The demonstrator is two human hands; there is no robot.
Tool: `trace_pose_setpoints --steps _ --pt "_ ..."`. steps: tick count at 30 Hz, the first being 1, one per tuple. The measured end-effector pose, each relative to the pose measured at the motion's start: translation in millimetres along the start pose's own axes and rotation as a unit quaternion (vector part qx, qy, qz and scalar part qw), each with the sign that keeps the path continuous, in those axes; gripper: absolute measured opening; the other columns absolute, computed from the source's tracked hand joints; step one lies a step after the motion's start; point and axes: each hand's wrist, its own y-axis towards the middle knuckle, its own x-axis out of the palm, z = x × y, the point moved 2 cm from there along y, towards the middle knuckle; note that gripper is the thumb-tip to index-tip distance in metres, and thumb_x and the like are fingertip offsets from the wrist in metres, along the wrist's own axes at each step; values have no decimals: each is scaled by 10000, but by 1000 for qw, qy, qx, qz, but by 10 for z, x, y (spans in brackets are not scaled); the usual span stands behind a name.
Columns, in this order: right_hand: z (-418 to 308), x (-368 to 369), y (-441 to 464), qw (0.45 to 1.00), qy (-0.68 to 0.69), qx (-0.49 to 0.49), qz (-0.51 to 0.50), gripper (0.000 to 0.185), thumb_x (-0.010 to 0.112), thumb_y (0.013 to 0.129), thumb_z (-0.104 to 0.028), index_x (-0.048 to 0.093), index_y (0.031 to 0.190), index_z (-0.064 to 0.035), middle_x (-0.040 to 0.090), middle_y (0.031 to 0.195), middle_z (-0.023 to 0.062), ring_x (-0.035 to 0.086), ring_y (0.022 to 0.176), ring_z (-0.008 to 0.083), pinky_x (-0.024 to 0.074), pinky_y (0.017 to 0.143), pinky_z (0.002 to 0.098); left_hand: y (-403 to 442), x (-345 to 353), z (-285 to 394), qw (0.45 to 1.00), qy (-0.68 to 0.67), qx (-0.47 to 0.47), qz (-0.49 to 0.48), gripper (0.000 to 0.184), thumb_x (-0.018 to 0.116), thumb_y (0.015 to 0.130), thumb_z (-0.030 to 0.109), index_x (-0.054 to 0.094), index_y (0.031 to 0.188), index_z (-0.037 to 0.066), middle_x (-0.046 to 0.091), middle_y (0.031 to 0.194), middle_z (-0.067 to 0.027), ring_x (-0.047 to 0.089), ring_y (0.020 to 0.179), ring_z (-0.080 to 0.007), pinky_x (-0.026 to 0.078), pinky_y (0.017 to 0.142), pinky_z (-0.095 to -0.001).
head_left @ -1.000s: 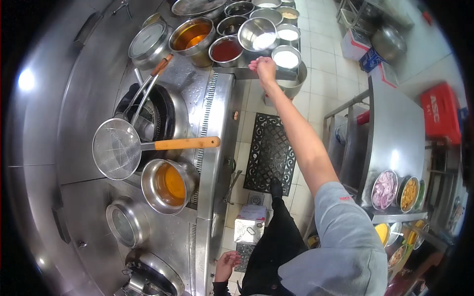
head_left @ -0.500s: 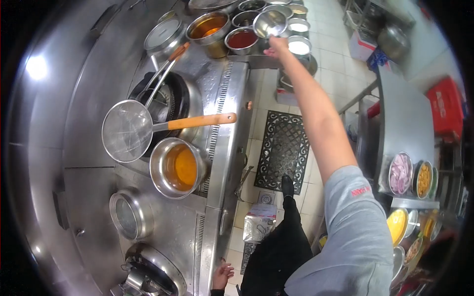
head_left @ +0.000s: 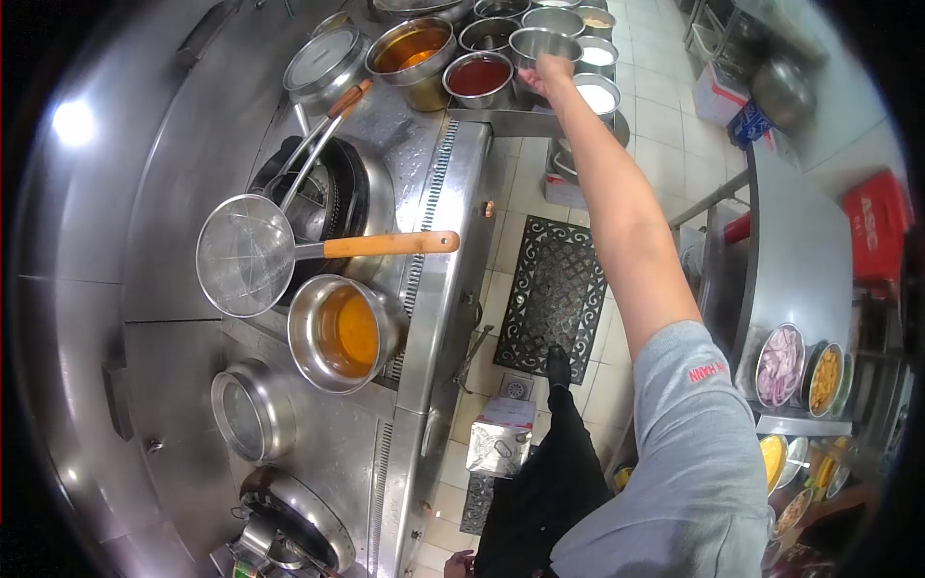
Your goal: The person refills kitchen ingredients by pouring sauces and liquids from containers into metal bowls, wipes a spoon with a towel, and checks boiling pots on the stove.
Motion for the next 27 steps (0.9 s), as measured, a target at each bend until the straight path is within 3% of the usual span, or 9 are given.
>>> trace_pose_setpoints --steps 3,6,8,11,12,14,15,20,27 --pt "120 -51 -629 995 -76 -51 -34 325 482 958 -198 619 1026 89 677 843 254 714 698 351 568 553 437 19 26 195 999 33 23 13 350 552 939 62 576 1287 39 685 1075 -186 672 825 -237 583 682 -386" --pt "1151 -272 -1078 911 -305 -275 -27 413 464 981 -314 611 886 61 653 880 305 632 880 484 479 841 554 47 137 552 988 141 60 14 281 491 1023 158 582 1258 34 682 1107 -165 675 952 -252 576 792 -383" --pt "1565 -889 -2268 933 -244 -263 -5 347 496 977 -304 604 839 -4 628 802 267 587 783 482 463 722 537 186 59 675 975 193 114 -10 269 498 1029 173 598 1245 48 686 1120 -127 678 922 -222 569 779 -357" --pt "2687 -2214 -3643 984 -136 -88 76 233 524 980 -214 643 967 -14 702 798 124 653 629 195 512 560 354 685 -268 790 874 378 303 36 352 565 1010 392 616 1120 61 598 820 13 542 706 -85 467 656 -262" --pt "3214 -2803 -4062 979 -162 -40 119 216 510 976 -178 648 983 -12 713 821 128 652 609 194 519 538 351 598 -208 1015 859 395 323 51 335 570 1008 390 609 1077 64 576 821 14 524 716 -83 457 659 -259" --pt "3943 -3932 -5132 955 -196 74 211 228 485 945 -142 650 940 16 703 779 152 643 555 221 523 544 360 -4 264 1654 885 292 354 -70 198 547 1022 244 592 1079 60 586 890 -5 535 764 -95 458 663 -260" --pt "4049 -4382 -5721 926 -237 129 263 225 517 904 -141 657 925 33 699 757 154 649 559 229 527 554 372 381 0 1562 909 231 329 -111 217 551 1014 184 580 1174 41 617 968 -25 558 780 -109 487 686 -258" --pt "4769 -6103 -7837 881 -247 186 359 237 545 837 -130 686 941 30 693 745 135 651 583 209 532 552 341 143 158 1858 907 277 263 -179 286 519 998 87 565 1272 19 653 1152 -77 611 925 -120 504 840 -257" --pt "5371 -6291 -8623 895 -188 276 296 223 550 903 -158 668 1004 2 702 805 114 658 600 187 538 526 301 913 557 1108 851 336 291 -280 309 529 943 7 587 1246 24 674 1129 -111 626 904 -146 504 846 -280"
